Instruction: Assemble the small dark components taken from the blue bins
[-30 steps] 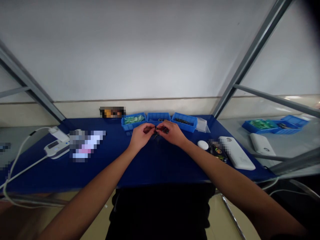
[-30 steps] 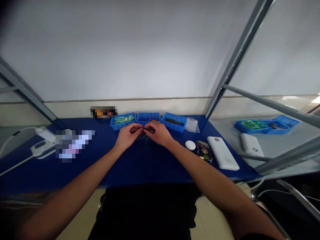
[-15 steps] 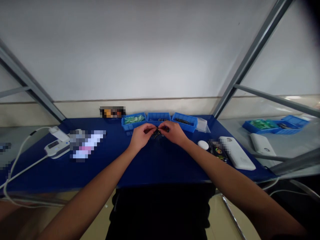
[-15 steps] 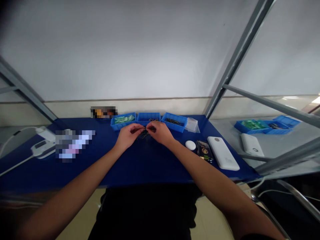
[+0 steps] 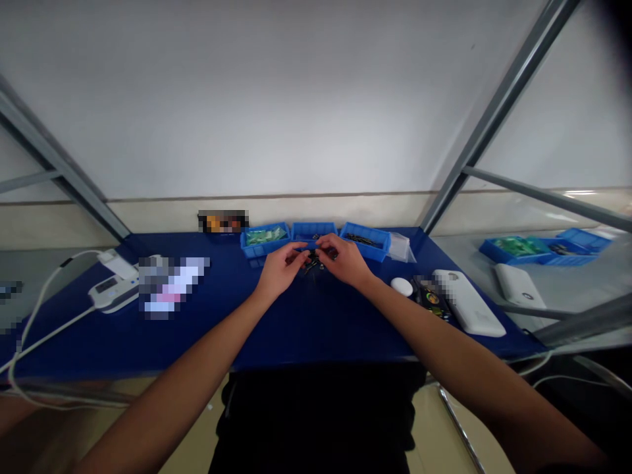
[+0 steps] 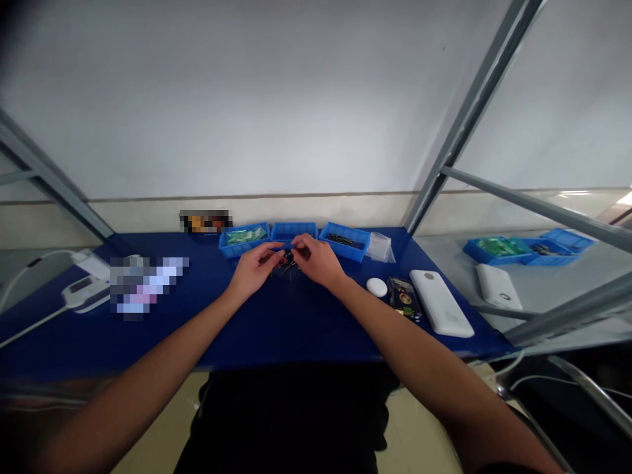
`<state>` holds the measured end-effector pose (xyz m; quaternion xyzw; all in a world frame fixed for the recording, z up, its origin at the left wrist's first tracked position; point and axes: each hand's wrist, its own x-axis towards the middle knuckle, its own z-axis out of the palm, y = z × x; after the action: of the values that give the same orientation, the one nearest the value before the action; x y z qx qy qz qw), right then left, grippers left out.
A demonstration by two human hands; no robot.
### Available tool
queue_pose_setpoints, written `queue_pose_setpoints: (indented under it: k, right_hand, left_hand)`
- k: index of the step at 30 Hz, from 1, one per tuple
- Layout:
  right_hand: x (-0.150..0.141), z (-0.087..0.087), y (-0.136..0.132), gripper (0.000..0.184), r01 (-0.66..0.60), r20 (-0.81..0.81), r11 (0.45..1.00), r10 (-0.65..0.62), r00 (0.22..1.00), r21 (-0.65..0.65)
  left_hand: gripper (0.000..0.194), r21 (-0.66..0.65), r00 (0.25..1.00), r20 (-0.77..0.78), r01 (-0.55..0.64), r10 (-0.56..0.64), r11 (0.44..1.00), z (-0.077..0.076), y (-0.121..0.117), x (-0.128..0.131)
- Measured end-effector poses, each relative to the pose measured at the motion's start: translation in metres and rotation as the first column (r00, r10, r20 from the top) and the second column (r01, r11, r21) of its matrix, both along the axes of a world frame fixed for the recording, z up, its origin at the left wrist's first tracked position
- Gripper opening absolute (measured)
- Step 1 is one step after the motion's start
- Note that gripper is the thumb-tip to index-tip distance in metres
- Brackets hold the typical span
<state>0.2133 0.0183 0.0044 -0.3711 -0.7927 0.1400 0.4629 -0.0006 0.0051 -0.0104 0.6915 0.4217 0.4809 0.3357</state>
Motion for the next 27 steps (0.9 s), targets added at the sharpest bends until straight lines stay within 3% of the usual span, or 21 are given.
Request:
queue_pose_setpoints:
  k: [8,14,19,23,27]
  right_hand:
    - [-0.0019,-0.0022,0.0013,0.006,-0.077,0.005,0.996,0.077,0.997,0.041]
    - [-0.0030,-0.0049,0.0019,0.019,-0.167,0.038,0.986,0.166,0.985,0.007]
    - [-0.0023,-0.0035,0.0017,0.028,-0.234,0.067,0.972,0.233,0.970,-0.004]
    - [-0.0032,-0.0017,-0.0003,0.026,-0.222,0.067,0.975,0.222,0.973,-0.003]
    - [-0.0035,0.0006,-0.0023,0.019,-0.126,0.027,0.992,0.125,0.992,0.029]
  left_hand:
    - [0.034,0.036,0.997,-0.031,0.073,-0.072,0.997,0.0035,-0.0038,0.0039]
    - [0.031,0.035,0.999,0.043,-0.020,0.019,0.999,0.0013,-0.0002,0.0014]
    - [0.032,0.012,0.996,0.090,-0.024,0.023,1.000,-0.0010,0.0017,-0.0003]
    - [0.026,0.005,0.996,0.065,-0.055,0.055,0.998,0.0025,0.0001,-0.0015]
    - [0.016,-0.002,0.995,0.024,-0.094,0.094,0.996,0.0015,0.0020,-0.0029]
